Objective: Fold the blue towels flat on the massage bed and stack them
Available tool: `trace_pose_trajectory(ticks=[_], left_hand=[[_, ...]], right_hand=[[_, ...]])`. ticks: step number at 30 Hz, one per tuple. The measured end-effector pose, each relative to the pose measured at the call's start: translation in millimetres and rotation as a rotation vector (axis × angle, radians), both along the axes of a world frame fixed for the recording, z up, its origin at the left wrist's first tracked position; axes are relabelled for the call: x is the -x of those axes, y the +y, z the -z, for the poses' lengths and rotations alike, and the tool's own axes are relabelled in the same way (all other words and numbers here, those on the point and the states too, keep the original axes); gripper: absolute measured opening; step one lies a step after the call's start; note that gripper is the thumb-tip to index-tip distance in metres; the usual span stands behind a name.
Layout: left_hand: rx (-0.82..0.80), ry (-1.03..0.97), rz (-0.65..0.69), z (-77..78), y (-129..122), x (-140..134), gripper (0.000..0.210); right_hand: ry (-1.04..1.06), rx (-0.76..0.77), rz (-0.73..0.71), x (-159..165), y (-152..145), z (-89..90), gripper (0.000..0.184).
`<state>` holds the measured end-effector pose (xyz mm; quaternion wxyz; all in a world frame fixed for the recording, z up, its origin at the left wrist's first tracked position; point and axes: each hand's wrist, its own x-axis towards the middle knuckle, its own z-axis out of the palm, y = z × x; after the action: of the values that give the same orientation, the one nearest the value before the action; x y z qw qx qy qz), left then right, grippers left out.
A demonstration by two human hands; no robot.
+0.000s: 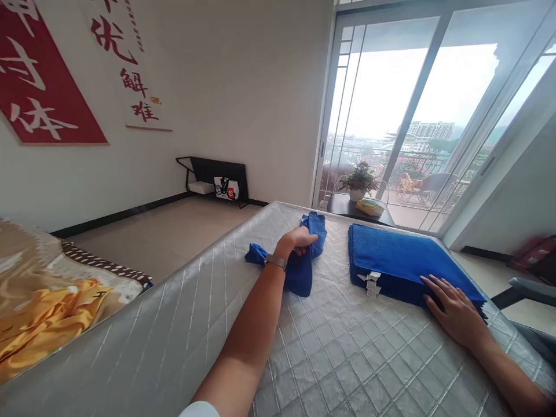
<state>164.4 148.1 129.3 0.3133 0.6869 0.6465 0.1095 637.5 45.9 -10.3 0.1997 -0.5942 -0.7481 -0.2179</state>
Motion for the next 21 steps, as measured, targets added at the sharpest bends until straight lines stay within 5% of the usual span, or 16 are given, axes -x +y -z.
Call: trace_pose_trajectory(ticks=[4, 8, 14, 18, 21], left_hand=[[-0.136, -0.530, 0.055, -39.3, -27.0, 3.2, 0.027], [-0.276, -0.884, 0.259, -81.8, -77.6, -4.3, 0.027], [-0.443, -0.958, 0.479, -114.5, -175.3, -20.8, 0.039], [-0.737, -0.797, 0.361, -112.9, -218.3, -14.5, 0.037], [-0.967, -0.807, 0.297, -116.4, -245.5, 0.0, 0.031]], right_hand=[[-0.014, -0.105, -0.022, 30.4, -18.6, -24.3, 0.047], [0.208, -0.067, -0.188, 114.8, -55.8, -74.0, 0.036], [0.739, 0.187, -0.433, 231.0, -115.6, -168.7, 0.056], [0.774, 0.383, -0.403, 250.1, -163.4, -206.2, 0.040], [0.667, 0.272, -0.441, 250.8, -201.7, -223.0, 0.032]])
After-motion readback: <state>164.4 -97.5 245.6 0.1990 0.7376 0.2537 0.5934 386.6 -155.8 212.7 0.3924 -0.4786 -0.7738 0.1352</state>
